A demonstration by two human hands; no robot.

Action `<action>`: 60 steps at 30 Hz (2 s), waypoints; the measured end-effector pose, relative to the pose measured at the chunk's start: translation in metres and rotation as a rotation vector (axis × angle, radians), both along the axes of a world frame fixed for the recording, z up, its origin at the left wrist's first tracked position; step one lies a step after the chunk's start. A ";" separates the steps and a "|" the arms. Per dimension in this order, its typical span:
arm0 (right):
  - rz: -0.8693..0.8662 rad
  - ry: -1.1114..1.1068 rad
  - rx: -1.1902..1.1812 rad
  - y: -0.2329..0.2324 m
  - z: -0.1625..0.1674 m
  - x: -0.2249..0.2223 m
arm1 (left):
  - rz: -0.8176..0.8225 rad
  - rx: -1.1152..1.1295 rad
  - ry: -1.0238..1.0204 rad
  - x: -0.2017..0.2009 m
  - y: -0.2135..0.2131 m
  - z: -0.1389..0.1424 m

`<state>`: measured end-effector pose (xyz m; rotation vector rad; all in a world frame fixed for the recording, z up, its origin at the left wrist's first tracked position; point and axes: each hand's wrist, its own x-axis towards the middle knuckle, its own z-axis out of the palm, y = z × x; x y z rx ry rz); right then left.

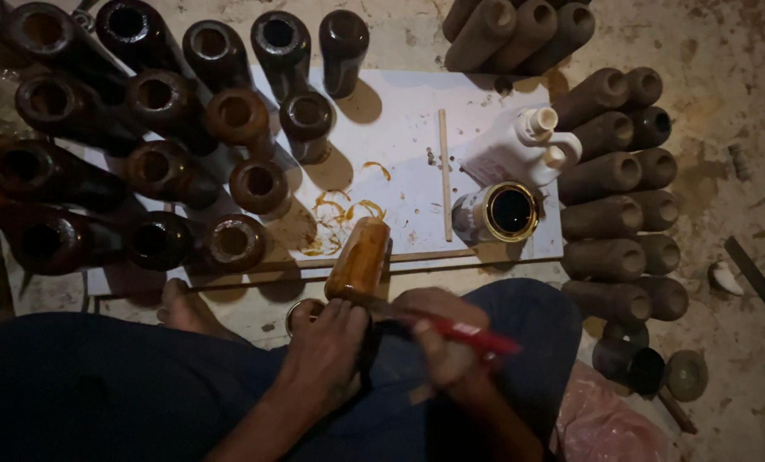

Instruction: The person paints the exterior of small cylindrical ceramic pieces using a brush and dark liquid from a can. They rotate each piece to apply the coating evenly, then place it among other finished pieces on the floor.

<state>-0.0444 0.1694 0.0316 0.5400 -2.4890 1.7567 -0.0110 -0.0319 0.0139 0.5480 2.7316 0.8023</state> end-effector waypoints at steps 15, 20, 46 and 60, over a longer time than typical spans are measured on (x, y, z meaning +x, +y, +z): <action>0.017 -0.062 -0.207 0.023 -0.013 -0.024 | 0.054 0.054 0.159 -0.001 -0.002 -0.002; 0.077 -0.134 -0.014 0.023 -0.021 -0.021 | 0.105 0.047 0.056 -0.004 0.002 -0.003; -0.102 0.391 0.467 -0.007 -0.013 -0.044 | 0.043 0.013 0.055 0.002 0.009 -0.005; -0.253 -0.215 -0.085 0.005 -0.038 -0.046 | 0.018 -0.011 0.007 0.001 0.010 -0.008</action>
